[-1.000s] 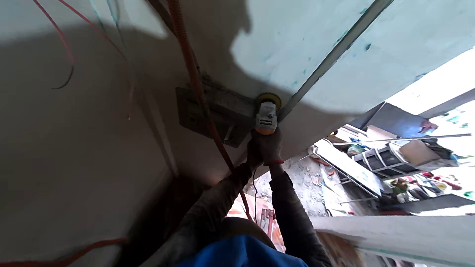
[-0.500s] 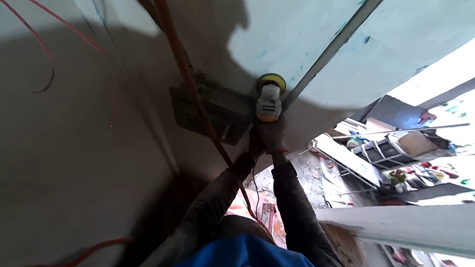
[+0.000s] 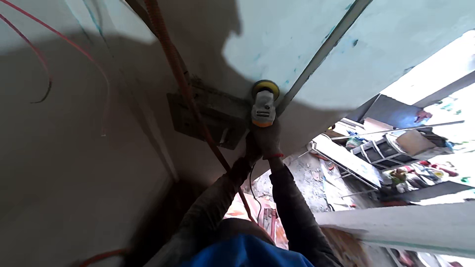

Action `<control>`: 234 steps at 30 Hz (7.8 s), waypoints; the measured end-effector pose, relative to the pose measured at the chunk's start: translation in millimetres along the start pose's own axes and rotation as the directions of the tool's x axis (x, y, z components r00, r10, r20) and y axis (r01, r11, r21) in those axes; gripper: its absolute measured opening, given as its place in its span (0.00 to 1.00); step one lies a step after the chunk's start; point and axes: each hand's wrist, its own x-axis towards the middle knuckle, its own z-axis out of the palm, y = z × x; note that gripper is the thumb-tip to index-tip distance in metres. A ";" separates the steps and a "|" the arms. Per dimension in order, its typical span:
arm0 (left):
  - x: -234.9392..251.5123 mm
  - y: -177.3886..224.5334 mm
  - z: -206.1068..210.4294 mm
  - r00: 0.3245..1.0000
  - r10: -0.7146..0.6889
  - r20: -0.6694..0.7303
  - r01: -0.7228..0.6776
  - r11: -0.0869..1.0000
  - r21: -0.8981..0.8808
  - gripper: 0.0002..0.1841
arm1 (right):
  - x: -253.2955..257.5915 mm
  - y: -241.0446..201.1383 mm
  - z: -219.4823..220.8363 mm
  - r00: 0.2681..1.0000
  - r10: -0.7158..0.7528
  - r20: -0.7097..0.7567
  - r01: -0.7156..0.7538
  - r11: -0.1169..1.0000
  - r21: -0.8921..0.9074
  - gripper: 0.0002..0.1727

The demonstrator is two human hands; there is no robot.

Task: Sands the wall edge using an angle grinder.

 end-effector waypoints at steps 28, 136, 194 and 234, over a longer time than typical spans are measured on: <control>34.6 56.5 14.0 0.986 0.149 -0.076 -0.145 0.988 0.058 0.29 | 27.2 -44.0 -44.2 0.995 -0.091 -0.026 0.091 0.995 -0.029 0.33; -25.0 -71.7 6.4 0.912 0.210 0.352 -0.309 0.916 0.255 0.29 | -76.6 97.6 2.6 0.885 0.381 -0.270 -0.172 0.804 0.570 0.34; -4.0 48.8 33.4 0.946 0.092 0.311 -0.271 0.751 0.601 0.31 | -34.6 47.0 -72.0 0.921 0.300 -0.248 -0.092 0.786 0.611 0.29; -40.0 11.3 6.8 0.932 -0.042 0.359 -0.297 0.479 0.826 0.36 | -73.5 97.1 -25.6 0.897 0.425 -0.124 -0.108 0.481 0.870 0.25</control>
